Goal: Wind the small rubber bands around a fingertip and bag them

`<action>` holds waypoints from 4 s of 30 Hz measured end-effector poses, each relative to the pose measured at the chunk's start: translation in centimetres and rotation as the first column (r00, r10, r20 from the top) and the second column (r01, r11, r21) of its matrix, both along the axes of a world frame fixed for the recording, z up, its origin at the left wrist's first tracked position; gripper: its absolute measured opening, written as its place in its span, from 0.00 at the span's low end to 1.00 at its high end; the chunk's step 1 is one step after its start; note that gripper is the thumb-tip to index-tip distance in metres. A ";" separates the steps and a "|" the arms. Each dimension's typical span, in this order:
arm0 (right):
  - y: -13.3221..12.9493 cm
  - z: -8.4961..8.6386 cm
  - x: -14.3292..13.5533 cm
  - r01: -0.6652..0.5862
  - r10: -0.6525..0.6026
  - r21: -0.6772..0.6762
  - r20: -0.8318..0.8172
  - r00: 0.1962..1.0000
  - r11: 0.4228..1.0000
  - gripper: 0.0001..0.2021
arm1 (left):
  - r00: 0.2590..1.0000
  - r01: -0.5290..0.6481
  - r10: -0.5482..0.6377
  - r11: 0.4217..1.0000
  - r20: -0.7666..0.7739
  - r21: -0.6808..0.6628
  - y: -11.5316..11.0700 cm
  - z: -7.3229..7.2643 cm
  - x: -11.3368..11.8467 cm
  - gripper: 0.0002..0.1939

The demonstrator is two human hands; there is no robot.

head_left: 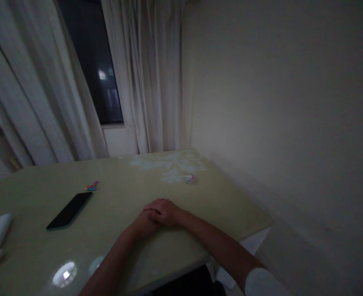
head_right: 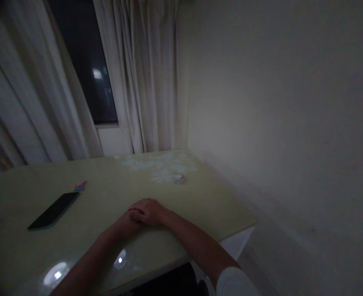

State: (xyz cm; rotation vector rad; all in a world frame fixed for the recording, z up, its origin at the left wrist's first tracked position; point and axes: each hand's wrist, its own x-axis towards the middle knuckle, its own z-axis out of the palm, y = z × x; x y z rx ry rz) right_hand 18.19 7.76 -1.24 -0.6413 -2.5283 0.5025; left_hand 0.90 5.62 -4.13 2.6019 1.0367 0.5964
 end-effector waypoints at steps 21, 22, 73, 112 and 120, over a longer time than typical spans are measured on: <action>-0.1 0.2 0.0 -0.005 0.005 0.012 0.019 1.000 1.000 0.21 | 1.000 -0.001 0.002 0.999 0.012 -0.055 -0.1 0.2 -0.1 0.14; -0.1 0.2 0.0 -0.006 0.005 0.013 0.019 1.000 1.000 0.21 | 1.000 0.000 0.000 0.998 0.011 -0.056 -0.1 0.2 -0.1 0.14; 2.0 0.9 5.4 0.100 -0.103 -0.115 -0.019 0.995 0.988 0.40 | 0.956 -0.267 0.262 0.963 0.128 0.025 -0.3 2.7 -2.7 0.35; 1.4 1.1 4.1 0.389 -0.388 -0.015 0.057 0.920 0.921 0.26 | 0.947 -0.313 0.319 0.890 0.036 0.331 0.1 3.0 -3.3 0.33; 1.0 0.3 3.2 0.332 -0.329 -0.022 0.078 0.941 0.943 0.11 | 0.971 -0.222 0.237 0.928 -0.015 0.300 0.2 3.1 -3.0 0.35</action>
